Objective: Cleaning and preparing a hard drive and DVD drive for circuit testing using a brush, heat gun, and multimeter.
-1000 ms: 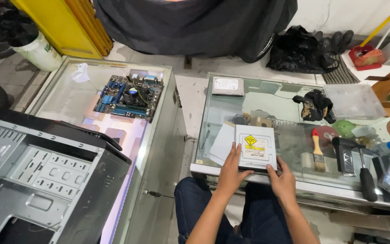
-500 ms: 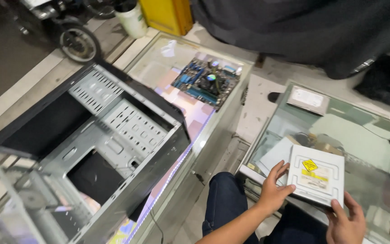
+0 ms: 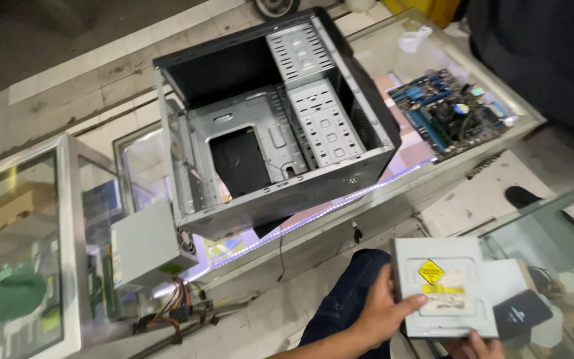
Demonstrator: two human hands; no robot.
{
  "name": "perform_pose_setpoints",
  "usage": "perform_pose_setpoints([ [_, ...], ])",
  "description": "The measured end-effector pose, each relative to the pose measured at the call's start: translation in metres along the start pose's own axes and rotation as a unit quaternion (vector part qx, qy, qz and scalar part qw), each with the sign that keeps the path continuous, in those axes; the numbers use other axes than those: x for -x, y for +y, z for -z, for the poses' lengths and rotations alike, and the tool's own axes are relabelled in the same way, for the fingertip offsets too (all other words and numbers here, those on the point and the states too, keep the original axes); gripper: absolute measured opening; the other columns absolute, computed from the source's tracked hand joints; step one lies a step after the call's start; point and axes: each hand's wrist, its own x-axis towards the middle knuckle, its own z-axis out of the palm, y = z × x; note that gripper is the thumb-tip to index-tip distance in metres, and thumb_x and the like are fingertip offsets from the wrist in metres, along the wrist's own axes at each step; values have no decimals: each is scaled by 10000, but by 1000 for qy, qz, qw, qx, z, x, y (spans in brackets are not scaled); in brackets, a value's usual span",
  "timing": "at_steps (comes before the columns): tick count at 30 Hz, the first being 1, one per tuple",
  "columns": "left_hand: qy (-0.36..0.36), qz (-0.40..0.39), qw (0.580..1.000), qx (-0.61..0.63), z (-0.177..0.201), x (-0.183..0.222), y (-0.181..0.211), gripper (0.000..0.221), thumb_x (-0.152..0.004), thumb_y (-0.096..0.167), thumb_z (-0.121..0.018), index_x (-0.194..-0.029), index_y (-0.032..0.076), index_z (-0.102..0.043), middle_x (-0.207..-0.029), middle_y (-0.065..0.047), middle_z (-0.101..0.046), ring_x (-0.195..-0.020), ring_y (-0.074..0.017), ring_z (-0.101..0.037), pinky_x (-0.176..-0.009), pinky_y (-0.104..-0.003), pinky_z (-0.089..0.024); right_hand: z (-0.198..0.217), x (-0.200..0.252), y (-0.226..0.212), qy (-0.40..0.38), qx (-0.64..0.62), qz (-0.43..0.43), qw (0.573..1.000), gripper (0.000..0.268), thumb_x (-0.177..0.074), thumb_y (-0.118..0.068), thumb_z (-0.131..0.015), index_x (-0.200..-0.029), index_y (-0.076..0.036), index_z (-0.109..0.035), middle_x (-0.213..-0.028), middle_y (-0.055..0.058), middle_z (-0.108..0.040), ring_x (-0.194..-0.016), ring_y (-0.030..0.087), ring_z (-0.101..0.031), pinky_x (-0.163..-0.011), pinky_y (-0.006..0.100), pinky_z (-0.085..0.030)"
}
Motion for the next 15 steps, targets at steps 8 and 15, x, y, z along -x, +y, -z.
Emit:
perform_pose_setpoints([
  [8,-135,-89,958,-239,24,-39,70,828,-920,495,-627,-1564,99,-287,-1425,-132,-613,-1299,-270,-593,-1014,-429,-532,-93,-3,-80,-16,-141,51,988,412,-1021,-107,-490,-1418,3,-489,-1342,225,-627,-1111,375,-609,-839,567,-513],
  [15,-223,-295,681,-632,57,-152,120,840,-944,590,-562,-1541,34,-361,-1572,-199,-423,-1481,-385,-334,-1204,-525,-265,-102,-19,-181,30,-126,93,987,277,-963,-96,-549,-1205,-23,-433,-1368,230,-627,-1240,384,-615,-987,614,-532],
])
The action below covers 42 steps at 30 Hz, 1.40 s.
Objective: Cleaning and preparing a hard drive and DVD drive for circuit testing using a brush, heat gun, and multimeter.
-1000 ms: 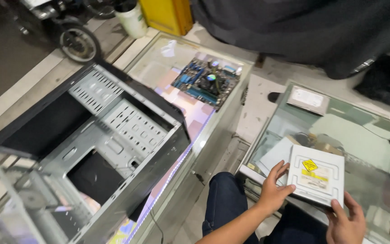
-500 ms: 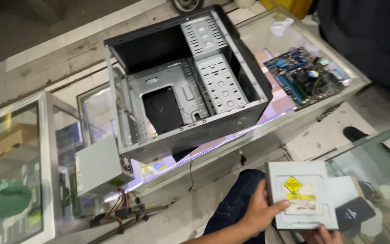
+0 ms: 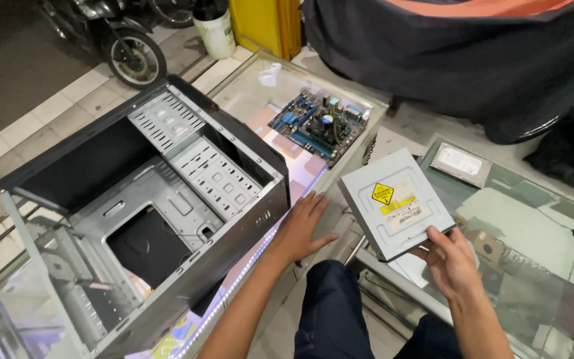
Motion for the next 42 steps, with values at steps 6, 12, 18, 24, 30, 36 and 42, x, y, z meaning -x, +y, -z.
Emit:
perform_pose_setpoints([
  [6,-77,-19,992,-97,-14,-13,-29,721,-917,440,-684,-1501,85,-455,-1590,-226,-368,-1504,-399,-313,-1261,-526,-205,-92,-48,-59,-79,50,112,989,343,-943,-86,-660,-1266,-101,-544,-1071,90,-644,-857,299,-715,-775,490,-615],
  [12,-86,-53,990,-96,-38,-15,-55,645,-949,376,-625,-1455,9,-466,-1615,-254,-272,-1514,-436,-189,-1233,-542,-149,-231,-141,-75,-128,120,23,984,457,-937,-90,-633,-1367,-89,-476,-1239,182,-705,-1056,329,-711,-883,498,-616],
  [18,-51,-65,993,-90,-49,-13,-64,576,-858,228,-745,-1335,-19,-536,-1641,-255,-240,-1520,-445,-197,-1222,-585,-151,-349,-226,-35,-174,185,-67,965,425,-982,-91,-615,-1351,-68,-407,-1342,236,-637,-1111,371,-720,-889,464,-652],
  [24,-66,-70,993,-69,-29,-21,-50,433,-860,158,-717,-1222,-27,-567,-1614,-262,-304,-1519,-421,-223,-1203,-555,-187,-413,-338,55,-137,179,-104,969,532,-955,-68,-655,-1428,-57,-414,-1400,234,-593,-1138,373,-709,-843,496,-662],
  [30,-54,-20,995,-78,-68,-20,-76,734,-777,179,-757,-1459,115,-492,-1611,-189,-311,-1484,-397,-248,-1166,-563,-172,-438,-358,75,-168,193,-108,961,584,-869,-128,-726,-1355,11,-434,-1338,215,-529,-1083,397,-669,-692,501,-670],
  [36,-55,-17,995,-87,-57,-22,-67,707,-852,182,-739,-1497,87,-466,-1566,-189,-393,-1472,-394,-292,-1183,-522,-199,-436,-351,66,-151,309,-135,929,585,-912,-180,-666,-1409,-60,-382,-1305,222,-555,-963,406,-715,-645,439,-667],
  [42,-30,-5,994,-104,-91,-10,-92,816,-792,227,-792,-1509,77,-434,-1543,-202,-401,-1465,-399,-300,-1194,-529,-185,-431,-331,56,-134,370,-89,915,626,-934,-158,-575,-1534,-190,-396,-1487,215,-269,-922,461,-690,-568,408,-670],
])
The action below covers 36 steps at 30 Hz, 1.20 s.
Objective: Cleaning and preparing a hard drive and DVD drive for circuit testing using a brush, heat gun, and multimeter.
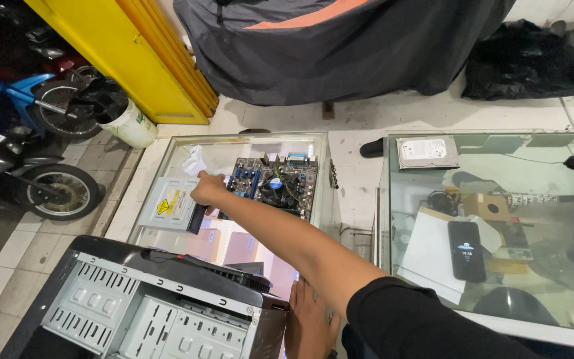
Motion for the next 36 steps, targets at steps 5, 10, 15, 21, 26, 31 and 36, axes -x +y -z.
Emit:
perform_pose_setpoints([
  [5,9,-8,1000,25,-9,1,-10,776,-726,197,-719,-1440,-9,-495,-1399,-256,-488,-1328,-478,-412,-1195,-573,-206,0,6,-2,65,28,3,998,429,-953,33,-540,-1347,-137,-544,-1454,179,-262,-990,432,-626,-529,379,-668],
  [10,28,-35,999,20,11,-5,1,569,-752,232,-738,-1272,68,-574,-1551,-212,-397,-1465,-420,-304,-1158,-575,-235,35,66,-9,43,168,125,977,605,-950,-89,-507,-1537,-127,-366,-1528,199,-267,-960,413,-670,-612,432,-600],
  [15,-11,-24,1000,5,38,-13,14,404,-785,235,-747,-1141,93,-619,-1629,-188,-295,-1500,-396,-249,-1131,-570,-270,186,187,34,77,172,428,884,352,-982,-231,-614,-1281,-44,-614,-1221,124,-683,-1017,193,-674,-938,350,-564],
  [21,-35,-19,999,-19,46,-11,23,396,-842,259,-711,-1176,58,-640,-1640,-206,-250,-1519,-385,-209,-1182,-552,-211,400,178,237,231,467,197,830,822,-812,-585,-719,-1472,-162,-475,-1591,148,-398,-1451,359,-373,-1082,625,-379],
  [26,-35,-13,999,-21,34,-12,15,336,-847,218,-704,-1147,86,-629,-1647,-168,-247,-1524,-376,-205,-1189,-585,-193,442,159,315,146,528,62,835,1050,-809,-799,-555,-1649,-328,-138,-1728,107,-86,-1595,355,-45,-1236,637,-47],
  [31,-29,-37,998,-42,53,-10,28,361,-887,241,-690,-1201,72,-635,-1630,-168,-277,-1487,-401,-281,-1200,-556,-238,434,179,321,188,531,72,823,892,-847,-780,-542,-1610,-375,-317,-1517,200,-432,-1384,415,-415,-1148,545,-309],
  [36,22,-62,998,-23,48,-9,25,420,-879,265,-722,-1248,80,-643,-1599,-186,-355,-1480,-394,-323,-1169,-585,-280,402,289,301,173,150,87,969,795,-897,-620,-503,-1595,-259,-383,-1681,28,-331,-1519,288,-343,-1178,456,-327],
])
